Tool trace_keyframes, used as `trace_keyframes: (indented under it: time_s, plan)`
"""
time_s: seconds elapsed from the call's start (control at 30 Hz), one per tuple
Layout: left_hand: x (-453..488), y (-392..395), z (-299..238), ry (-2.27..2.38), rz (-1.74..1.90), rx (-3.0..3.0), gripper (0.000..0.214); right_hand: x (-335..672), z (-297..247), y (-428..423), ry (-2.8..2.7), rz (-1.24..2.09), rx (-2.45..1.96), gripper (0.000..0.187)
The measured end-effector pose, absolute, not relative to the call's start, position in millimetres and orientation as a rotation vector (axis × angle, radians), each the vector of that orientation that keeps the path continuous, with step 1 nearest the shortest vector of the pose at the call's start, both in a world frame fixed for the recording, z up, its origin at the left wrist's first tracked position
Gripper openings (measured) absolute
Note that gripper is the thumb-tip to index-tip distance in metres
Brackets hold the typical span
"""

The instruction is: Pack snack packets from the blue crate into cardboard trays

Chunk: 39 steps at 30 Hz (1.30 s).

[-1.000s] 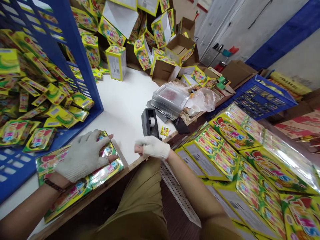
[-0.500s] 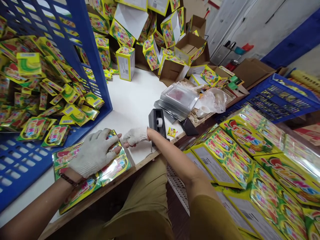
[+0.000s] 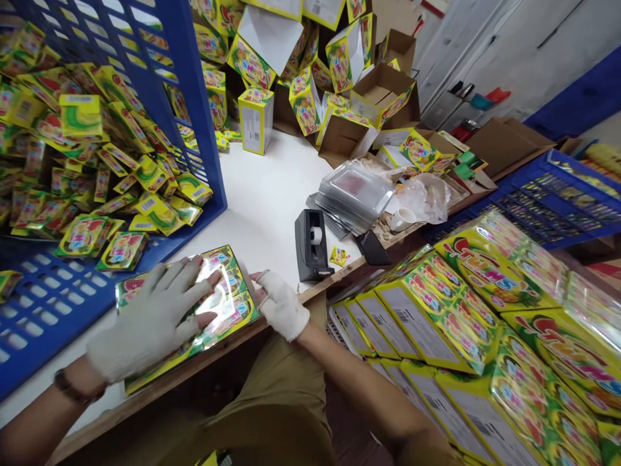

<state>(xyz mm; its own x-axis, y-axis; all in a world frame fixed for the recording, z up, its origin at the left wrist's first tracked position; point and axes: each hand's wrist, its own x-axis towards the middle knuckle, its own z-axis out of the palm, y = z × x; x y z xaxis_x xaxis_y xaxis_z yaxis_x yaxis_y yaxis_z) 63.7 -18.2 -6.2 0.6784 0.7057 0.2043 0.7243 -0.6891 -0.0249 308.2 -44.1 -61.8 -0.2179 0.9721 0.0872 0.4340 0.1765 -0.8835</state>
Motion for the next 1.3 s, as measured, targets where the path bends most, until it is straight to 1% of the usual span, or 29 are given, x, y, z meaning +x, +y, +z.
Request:
trace_keyframes:
  time_s: [0.07, 0.13, 0.27, 0.33, 0.43, 0.5, 0.57, 0.63, 0.67, 0.73, 0.77, 0.83, 0.97, 1.13, 1.2, 1.3]
  plan:
    - [41.5, -41.1, -12.3, -1.101, -0.391, -2.806, 0.047, 308.7, -65.2, -59.1, -1.947, 0.785, -1.134, 0.048]
    - [23.4, -63.7, -21.6, -0.998, -0.542, -2.834, 0.047, 307.8, -70.1, -64.3, -2.074, 0.648, -1.017, 0.054]
    - [12.3, -84.8, -44.5, -0.913, -0.844, -2.792, 0.052, 305.6, -76.4, -45.1, -2.190, 0.530, -0.996, 0.055]
    - [20.7, -77.1, -53.5, -0.915, -0.947, -2.735, 0.051, 308.6, -70.5, -28.5, -2.210, 0.459, -1.008, 0.051]
    - [46.1, -49.8, -60.7, -0.895, -1.022, -2.659, 0.046, 326.3, -46.6, -10.9, -2.102, 0.257, -1.113, 0.041]
    - [66.0, -29.9, -62.6, -0.885, -1.062, -2.593, 0.040, 348.1, -26.5, -8.7, -1.943, 0.108, -1.293, 0.032]
    - [82.9, -14.1, -63.8, -0.862, -1.084, -2.549, 0.027, 375.2, -10.8, -12.7, -1.781, 0.001, -1.567, 0.025]
    - [94.2, -4.3, -64.5, -0.832, -1.101, -2.537, 0.012, 402.0, -4.4, -18.2, -1.632, 0.046, -1.877, 0.019]
    - [97.5, -1.5, -64.5, -0.822, -1.113, -2.538, 0.009, 413.4, -4.9, -20.1, -1.562, 0.147, -2.006, 0.018]
    - [100.6, 0.8, -63.4, -0.815, -1.149, -2.541, 0.010, 429.3, -11.4, -20.9, -1.446, 0.396, -2.144, 0.022]
    - [101.0, 0.9, -62.4, -0.813, -1.166, -2.544, 0.011, 433.4, -15.9, -20.0, -1.410, 0.491, -2.154, 0.025]
    - [100.8, 0.0, -59.8, -0.802, -1.180, -2.557, 0.012, 434.9, -23.8, -17.4, -1.379, 0.554, -2.120, 0.026]
    - [100.2, -1.2, -56.9, -0.791, -1.171, -2.563, 0.013, 423.7, -25.1, -23.3, -1.327, 0.506, -2.030, 0.020]
    - [100.6, 0.5, -58.6, -0.771, -1.158, -2.557, 0.014, 406.3, -14.2, -65.0, -1.247, 0.369, -1.864, 0.032]
    - [100.6, 1.6, -59.4, -0.757, -1.163, -2.547, 0.015, 401.2, -16.9, -79.6, -1.175, 0.453, -1.905, 0.034]
    - [99.4, 2.7, -60.5, -0.741, -1.158, -2.543, 0.013, 397.4, -31.8, -86.3, -1.018, 0.693, -1.918, 0.036]
